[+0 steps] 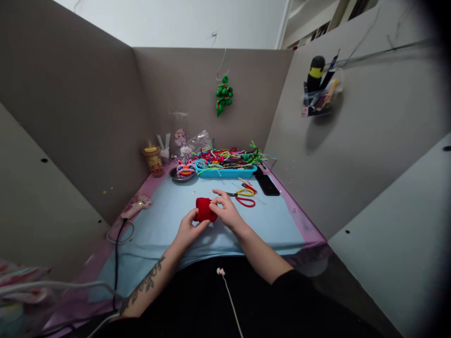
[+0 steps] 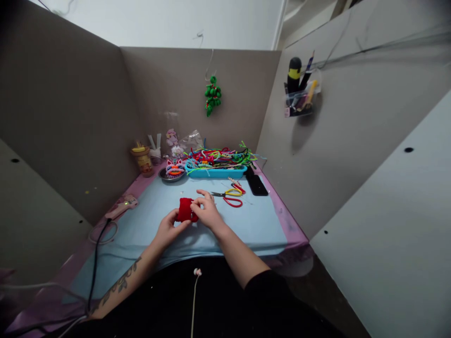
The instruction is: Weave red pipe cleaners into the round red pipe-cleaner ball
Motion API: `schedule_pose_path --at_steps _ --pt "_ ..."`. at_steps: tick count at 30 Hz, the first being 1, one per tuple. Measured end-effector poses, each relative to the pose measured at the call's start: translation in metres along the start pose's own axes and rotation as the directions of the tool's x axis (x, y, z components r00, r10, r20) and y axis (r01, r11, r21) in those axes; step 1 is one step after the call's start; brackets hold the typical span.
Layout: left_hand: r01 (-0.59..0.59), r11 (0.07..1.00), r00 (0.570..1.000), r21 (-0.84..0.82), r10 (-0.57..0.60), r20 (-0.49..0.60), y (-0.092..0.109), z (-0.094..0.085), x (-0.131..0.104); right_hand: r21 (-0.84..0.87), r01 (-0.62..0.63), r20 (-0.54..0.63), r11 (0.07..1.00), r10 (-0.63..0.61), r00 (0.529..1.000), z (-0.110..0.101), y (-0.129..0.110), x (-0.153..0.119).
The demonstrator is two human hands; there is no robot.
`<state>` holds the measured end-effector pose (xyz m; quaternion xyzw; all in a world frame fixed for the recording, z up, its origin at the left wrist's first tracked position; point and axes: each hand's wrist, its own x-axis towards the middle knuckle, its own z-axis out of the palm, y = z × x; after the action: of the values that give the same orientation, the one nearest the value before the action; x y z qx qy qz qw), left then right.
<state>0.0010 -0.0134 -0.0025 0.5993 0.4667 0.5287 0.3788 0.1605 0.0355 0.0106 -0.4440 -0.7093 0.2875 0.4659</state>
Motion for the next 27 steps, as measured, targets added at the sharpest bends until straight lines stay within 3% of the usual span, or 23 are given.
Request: schedule_pose_path --at_steps 8,14,22,27 --pt "0.065 0.996 0.994 -0.066 -0.070 -0.085 0.005 0.001 0.002 0.068 -0.015 -0.037 0.998 0.018 0.999 0.014 -0.004 -0.007" --pt "0.088 0.991 0.995 -0.105 -0.093 -0.043 0.007 -0.002 0.002 0.111 -0.047 -0.015 0.993 0.049 0.999 0.016 0.001 -0.006" --pt "0.114 0.982 0.989 -0.149 -0.127 -0.080 -0.002 0.003 0.003 0.062 -0.072 -0.036 0.995 0.074 0.997 0.014 0.001 -0.007" --pt "0.120 0.990 0.987 -0.075 -0.126 -0.095 0.003 0.002 0.001 0.065 -0.063 -0.035 0.996 0.066 0.997 0.016 -0.002 -0.008"
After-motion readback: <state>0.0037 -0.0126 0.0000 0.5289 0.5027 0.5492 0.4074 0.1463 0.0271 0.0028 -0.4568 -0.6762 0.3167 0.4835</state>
